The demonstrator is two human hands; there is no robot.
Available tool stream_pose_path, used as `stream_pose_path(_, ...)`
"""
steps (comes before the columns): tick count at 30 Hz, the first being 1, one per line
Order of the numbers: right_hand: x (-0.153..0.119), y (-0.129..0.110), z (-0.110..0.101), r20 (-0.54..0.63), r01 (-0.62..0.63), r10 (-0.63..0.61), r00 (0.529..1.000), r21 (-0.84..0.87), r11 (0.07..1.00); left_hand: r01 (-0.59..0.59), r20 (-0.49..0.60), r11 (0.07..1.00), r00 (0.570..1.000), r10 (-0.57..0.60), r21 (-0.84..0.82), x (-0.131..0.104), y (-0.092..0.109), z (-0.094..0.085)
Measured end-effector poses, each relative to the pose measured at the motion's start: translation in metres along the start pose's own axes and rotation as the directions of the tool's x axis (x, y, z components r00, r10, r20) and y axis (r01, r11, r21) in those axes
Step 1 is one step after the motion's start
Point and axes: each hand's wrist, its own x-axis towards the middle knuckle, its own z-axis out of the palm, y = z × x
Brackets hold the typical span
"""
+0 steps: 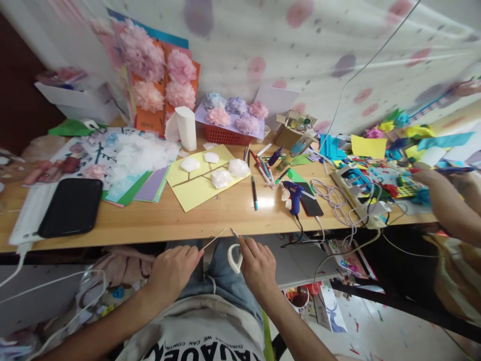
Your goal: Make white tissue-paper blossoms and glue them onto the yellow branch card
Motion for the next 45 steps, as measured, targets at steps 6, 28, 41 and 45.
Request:
stream_pose_path(6, 0.004, -0.007, -0.014, -0.038, -0.095, 0.099, 0.994, 0.084, 0.992, -0.001, 0.064, 1.0, 0.998, 0.002, -0.014, 0.003, 0.001, -0.004)
stream_pose_path(28, 0.008, -0.012, -0.004, 0.035, -0.142, 0.139, 0.99, 0.097, 0.985, -0.028, 0.038, 0.997, 0.999, 0.031, -0.077, 0.003, -0.008, -0.004)
stream_pose_path(41, -0.002, -0.018, -0.003, -0.018, -0.029, 0.031, 0.999, 0.079, 0.996, 0.283, 0.182, 0.774, 0.959, -0.218, -0.566, 0.01, 0.012, 0.002)
stream_pose_path(45, -0.001, -0.014, 0.0, 0.02, 0.003, -0.003, 1.0, 0.013, 1.0, 0.33, 0.207, 0.667, 0.943, -0.26, -0.667, 0.012, 0.012, 0.01)
